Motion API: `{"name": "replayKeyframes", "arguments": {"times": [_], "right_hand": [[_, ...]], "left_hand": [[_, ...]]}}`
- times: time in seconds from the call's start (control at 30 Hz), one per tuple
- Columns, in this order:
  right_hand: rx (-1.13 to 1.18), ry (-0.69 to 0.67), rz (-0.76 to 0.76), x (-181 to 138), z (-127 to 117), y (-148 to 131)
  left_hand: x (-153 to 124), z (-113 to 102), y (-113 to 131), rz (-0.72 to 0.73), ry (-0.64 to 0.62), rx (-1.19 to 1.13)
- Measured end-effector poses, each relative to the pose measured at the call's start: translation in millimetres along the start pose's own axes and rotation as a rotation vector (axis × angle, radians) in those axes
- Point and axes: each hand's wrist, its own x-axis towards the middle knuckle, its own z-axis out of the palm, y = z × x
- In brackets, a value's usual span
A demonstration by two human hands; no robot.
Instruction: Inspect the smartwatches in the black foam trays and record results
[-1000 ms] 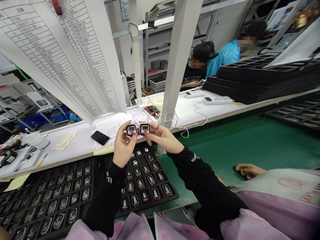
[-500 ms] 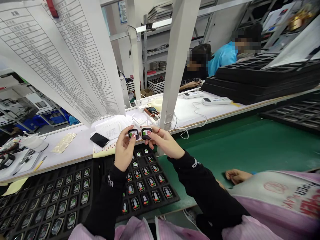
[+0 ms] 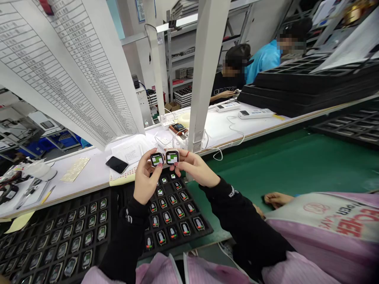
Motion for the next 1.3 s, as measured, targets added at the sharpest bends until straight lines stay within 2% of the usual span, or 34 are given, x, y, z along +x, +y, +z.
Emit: {"name": "replayKeyframes", "arguments": {"times": [0.43,0.83,0.93,1.0,1.17,1.3], "right_hand": [[0.0,-0.007,0.03,0,-1,8],[0.028,-0.006,0.055,-10,-9,20],[0.003,0.072,0.073,-15,-10,18],[-0.049,0.173,0.052,-19,-10,11],[-0.192,0.466,-0.126,-42,-7,-19],[-0.153,0.529,-0.286,-67,-5,-45]], "left_hand": [[2,6,-8,-0.046,0.107,-0.041],[-7,6,-10,-0.088,0.065,-0.045],[-10,7,-12,-0.088,0.066,-0.036],[-12,7,-14,-0.094,0.067,-0.032],[-19,4,-15,-0.146,0.07,-0.033],[-28,-1,-14,-0.161,0.088,-0.032]]}}
